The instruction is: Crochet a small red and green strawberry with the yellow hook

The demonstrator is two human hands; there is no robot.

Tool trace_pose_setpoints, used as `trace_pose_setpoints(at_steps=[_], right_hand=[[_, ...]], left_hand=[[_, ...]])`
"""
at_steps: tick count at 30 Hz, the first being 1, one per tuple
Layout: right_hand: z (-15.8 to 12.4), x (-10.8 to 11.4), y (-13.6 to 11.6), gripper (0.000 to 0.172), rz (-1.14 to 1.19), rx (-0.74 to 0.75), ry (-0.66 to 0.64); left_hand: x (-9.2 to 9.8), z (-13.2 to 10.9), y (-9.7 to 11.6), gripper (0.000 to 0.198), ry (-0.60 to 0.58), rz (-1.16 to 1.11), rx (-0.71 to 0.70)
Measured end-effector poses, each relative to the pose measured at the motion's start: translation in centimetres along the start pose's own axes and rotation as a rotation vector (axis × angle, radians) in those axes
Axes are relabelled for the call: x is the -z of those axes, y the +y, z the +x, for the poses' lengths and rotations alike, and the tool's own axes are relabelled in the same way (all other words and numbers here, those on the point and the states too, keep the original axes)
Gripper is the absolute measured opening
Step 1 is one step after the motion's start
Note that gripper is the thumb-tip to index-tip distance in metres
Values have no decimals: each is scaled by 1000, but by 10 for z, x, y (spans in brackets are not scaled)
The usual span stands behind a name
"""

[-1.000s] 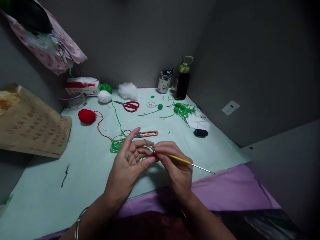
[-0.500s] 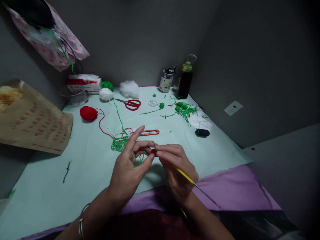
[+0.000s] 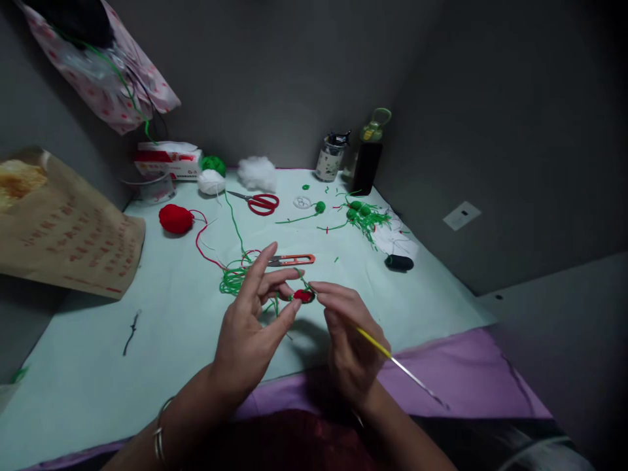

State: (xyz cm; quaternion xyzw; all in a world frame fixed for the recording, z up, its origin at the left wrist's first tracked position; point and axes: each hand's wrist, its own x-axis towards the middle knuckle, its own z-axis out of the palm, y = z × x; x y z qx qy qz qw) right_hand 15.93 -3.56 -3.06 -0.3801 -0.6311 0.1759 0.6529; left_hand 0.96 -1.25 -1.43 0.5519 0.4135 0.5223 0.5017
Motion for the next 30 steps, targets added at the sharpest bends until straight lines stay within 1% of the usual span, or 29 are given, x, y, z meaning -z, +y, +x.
trace_pose_setpoints(at_steps=[3, 5, 9, 12, 14, 16, 17, 18, 20, 21, 23, 24, 26, 28, 30], right_hand=[[5, -2, 0, 33, 112, -125, 36], [8, -4, 1, 29, 163, -196, 50], [10, -9, 2, 22, 243, -298, 63], [11, -12, 6, 14, 315, -419, 114], [11, -13, 10, 8, 356, -521, 153], [12, -12, 14, 11, 383, -595, 180], [13, -12, 15, 13, 387, -613, 190], [13, -11, 16, 13, 386, -621, 192], [13, -10, 17, 11, 368, -610, 188], [13, -10, 16, 9, 358, -588, 179], [13, -11, 13, 7, 330, -508, 141], [12, -11, 11, 10, 306, -453, 113], [11, -12, 6, 17, 222, -340, 49], [10, -11, 2, 22, 118, -250, -1], [8, -11, -1, 25, 32, -189, -28]], left_hand=[[0, 1, 2, 67, -21, -129, 57], [-1, 2, 3, 65, 0, -189, 63], [-5, 5, 5, 61, 37, -239, 50], [-3, 6, 9, 48, 18, -243, 78], [1, 7, 12, 33, 20, -189, 91], [8, 9, 13, 17, 9, -59, 75], [11, 9, 13, 12, -7, 27, 55], [15, 11, 12, 17, -31, 114, 25], [20, 13, 9, 30, -96, 248, -51], [21, 15, 7, 32, -126, 286, -85], [20, 17, 4, 27, -165, 298, -102], [19, 18, 3, 25, -170, 273, -75], [15, 19, 2, 29, -168, 145, 45], [10, 19, 2, 36, -170, -58, 186], [7, 17, 2, 38, -160, -264, 278]])
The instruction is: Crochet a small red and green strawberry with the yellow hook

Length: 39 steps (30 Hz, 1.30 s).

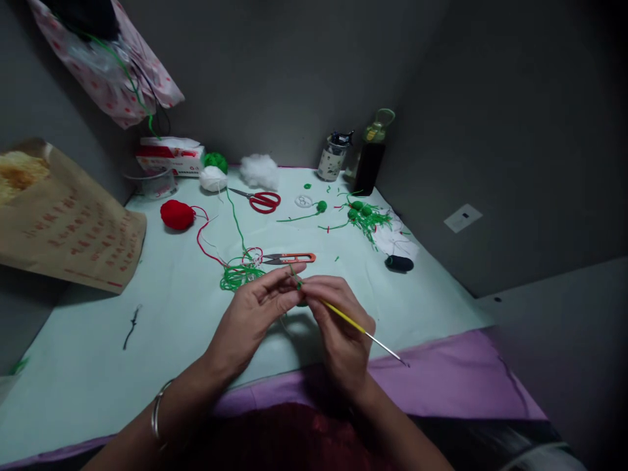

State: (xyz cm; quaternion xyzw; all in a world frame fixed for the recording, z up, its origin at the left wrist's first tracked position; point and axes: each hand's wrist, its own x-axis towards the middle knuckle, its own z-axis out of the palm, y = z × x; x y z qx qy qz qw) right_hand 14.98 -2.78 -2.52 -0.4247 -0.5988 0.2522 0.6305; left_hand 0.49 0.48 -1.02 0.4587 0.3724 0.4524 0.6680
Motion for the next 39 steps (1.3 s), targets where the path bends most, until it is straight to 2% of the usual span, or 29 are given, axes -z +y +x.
trace_pose_setpoints(at_steps=[3, 6, 13, 17, 28, 39], right_hand=[[-2, 1, -1, 27, -69, 63, 18], [-1, 3, -1, 28, -65, 74, 33], [0, 8, -1, 25, 41, 14, 75], [0, 9, -4, 26, 51, 54, 124], [1, 15, -8, 26, -49, 92, -17], [1, 14, -8, 26, -43, 99, -49]], left_hand=[[-4, -2, 0, 33, 11, -209, 60], [-5, -4, 1, 35, 21, -272, 113], [-3, -4, 6, 36, 128, -179, 42], [-2, -5, 5, 36, 134, -149, 22], [1, -6, 1, 35, 97, -102, -9], [3, -8, 2, 36, 59, -76, -43]])
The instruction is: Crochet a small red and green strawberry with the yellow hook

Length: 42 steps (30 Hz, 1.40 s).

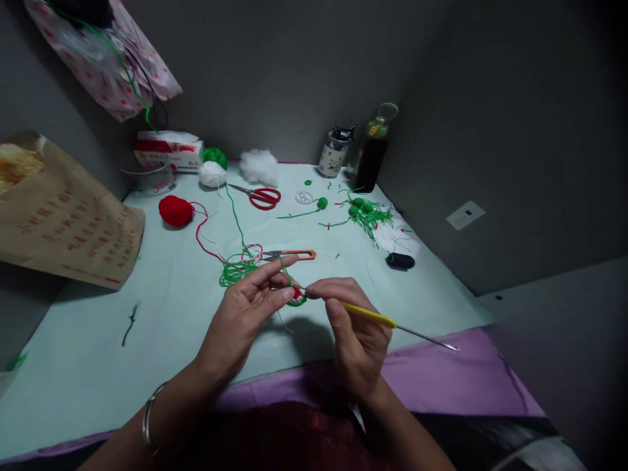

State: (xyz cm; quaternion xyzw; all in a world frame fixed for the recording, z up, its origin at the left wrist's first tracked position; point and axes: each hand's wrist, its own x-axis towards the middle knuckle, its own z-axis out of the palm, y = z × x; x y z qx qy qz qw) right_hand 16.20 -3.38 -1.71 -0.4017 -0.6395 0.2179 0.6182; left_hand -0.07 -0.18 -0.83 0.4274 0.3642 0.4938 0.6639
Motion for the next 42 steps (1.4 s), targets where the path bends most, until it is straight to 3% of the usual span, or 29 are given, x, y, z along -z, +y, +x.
trace_pose_setpoints(at_steps=[7, 20, 31, 39, 42], right_hand=[[0, 1, -1, 26, -8, 3, -18], [1, 3, -3, 28, -63, 70, -65], [1, 1, -8, 29, -293, 227, -141], [11, 9, -7, 26, -195, 149, -256], [12, 10, -6, 24, -130, 112, -253]], left_hand=[[0, 0, 1, 39, -24, 42, -11], [-3, -2, 7, 57, 36, 111, -10], [-2, -3, -4, 59, 50, 299, -110], [-2, -3, -6, 53, 51, 436, -200], [-2, -3, -4, 56, 33, 377, -157]])
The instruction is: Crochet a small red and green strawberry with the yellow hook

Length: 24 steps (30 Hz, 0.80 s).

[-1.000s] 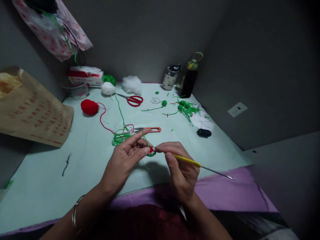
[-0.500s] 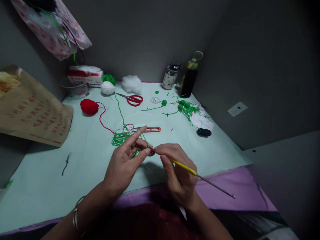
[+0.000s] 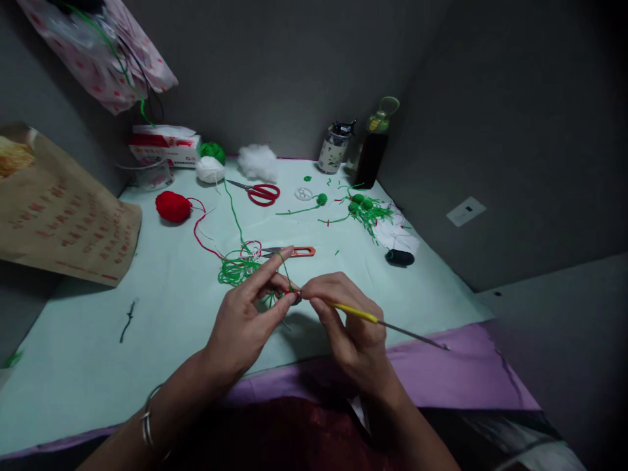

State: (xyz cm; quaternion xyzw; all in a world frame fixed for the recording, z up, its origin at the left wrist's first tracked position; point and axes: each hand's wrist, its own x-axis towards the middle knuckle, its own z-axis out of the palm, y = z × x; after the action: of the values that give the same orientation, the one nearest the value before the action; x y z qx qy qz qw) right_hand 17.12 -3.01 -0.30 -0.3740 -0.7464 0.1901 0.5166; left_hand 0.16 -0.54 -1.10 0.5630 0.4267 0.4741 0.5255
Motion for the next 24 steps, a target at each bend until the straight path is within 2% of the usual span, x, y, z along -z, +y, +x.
trace_pose_setpoints(at_steps=[4, 7, 13, 19, 21, 24], right_hand=[[-4, -4, 5, 23, 174, -64, 74], [-9, -7, 9, 26, 202, -67, 90], [-11, -1, 13, 24, 290, -7, 8], [-11, 10, 11, 27, 329, 86, -145], [-11, 8, 9, 25, 346, 33, -102], [-13, 3, 6, 29, 244, -10, 16]], left_hand=[[4, 3, 4, 67, -81, -235, 156], [8, 4, 5, 70, -144, -373, 235], [16, 8, 1, 58, -307, -526, 337], [26, 7, -2, 63, -491, -533, 410], [25, 5, 1, 63, -454, -513, 402], [19, 2, 7, 61, -226, -454, 307]])
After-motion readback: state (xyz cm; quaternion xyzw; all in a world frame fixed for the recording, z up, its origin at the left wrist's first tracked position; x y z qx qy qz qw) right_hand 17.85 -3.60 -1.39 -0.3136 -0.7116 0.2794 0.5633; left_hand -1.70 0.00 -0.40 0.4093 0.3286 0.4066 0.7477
